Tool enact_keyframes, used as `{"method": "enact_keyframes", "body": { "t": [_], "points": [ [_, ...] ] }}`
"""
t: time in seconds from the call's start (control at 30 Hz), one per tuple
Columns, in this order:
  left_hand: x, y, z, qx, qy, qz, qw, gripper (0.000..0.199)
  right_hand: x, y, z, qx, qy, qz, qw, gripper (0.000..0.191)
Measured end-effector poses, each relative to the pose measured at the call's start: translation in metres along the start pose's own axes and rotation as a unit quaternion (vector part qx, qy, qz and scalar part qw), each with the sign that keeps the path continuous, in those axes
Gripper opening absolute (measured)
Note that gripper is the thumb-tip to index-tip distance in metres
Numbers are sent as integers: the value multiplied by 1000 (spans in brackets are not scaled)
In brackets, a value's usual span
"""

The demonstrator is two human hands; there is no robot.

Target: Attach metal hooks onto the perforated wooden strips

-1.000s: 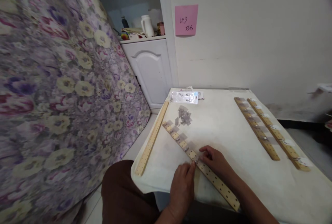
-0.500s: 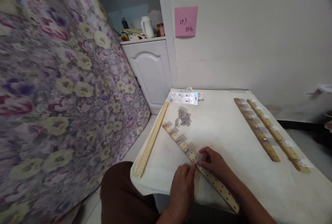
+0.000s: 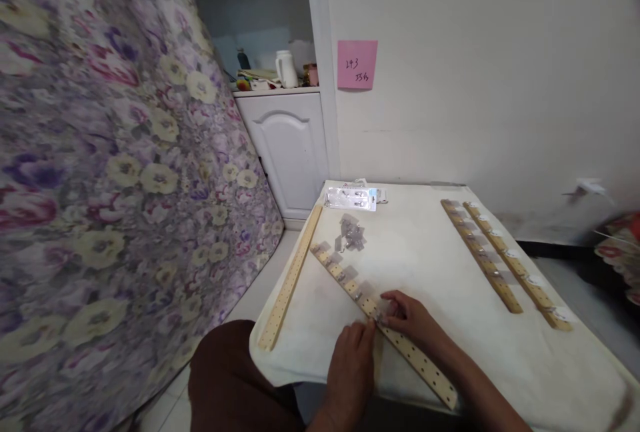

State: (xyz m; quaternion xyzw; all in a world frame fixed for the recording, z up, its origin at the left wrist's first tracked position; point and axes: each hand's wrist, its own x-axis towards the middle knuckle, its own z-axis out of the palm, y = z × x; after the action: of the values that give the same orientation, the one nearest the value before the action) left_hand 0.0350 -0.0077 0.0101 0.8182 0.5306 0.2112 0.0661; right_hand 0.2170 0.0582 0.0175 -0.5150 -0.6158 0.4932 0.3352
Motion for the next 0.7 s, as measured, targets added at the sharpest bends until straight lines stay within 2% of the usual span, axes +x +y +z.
{"method": "enact_keyframes", "body": {
  "t": [0.2, 0.33, 0.5, 0.7],
  "points": [
    [-5, -6, 8, -3, 42, -3, 999, 50, -3, 6, -10, 50, -11, 15, 999, 38],
    [-7, -9, 17, 2, 68, 17, 998, 43, 11, 11, -23, 88, 9, 44, 995, 32],
    [-7, -17, 38, 21, 117, 27, 992, 38, 55, 2, -25, 42, 65, 39, 996, 28],
    [-6, -31, 68, 65, 207, 67, 974, 29, 123, -15, 3, -40, 131, 15, 990, 30]
  ]
}}
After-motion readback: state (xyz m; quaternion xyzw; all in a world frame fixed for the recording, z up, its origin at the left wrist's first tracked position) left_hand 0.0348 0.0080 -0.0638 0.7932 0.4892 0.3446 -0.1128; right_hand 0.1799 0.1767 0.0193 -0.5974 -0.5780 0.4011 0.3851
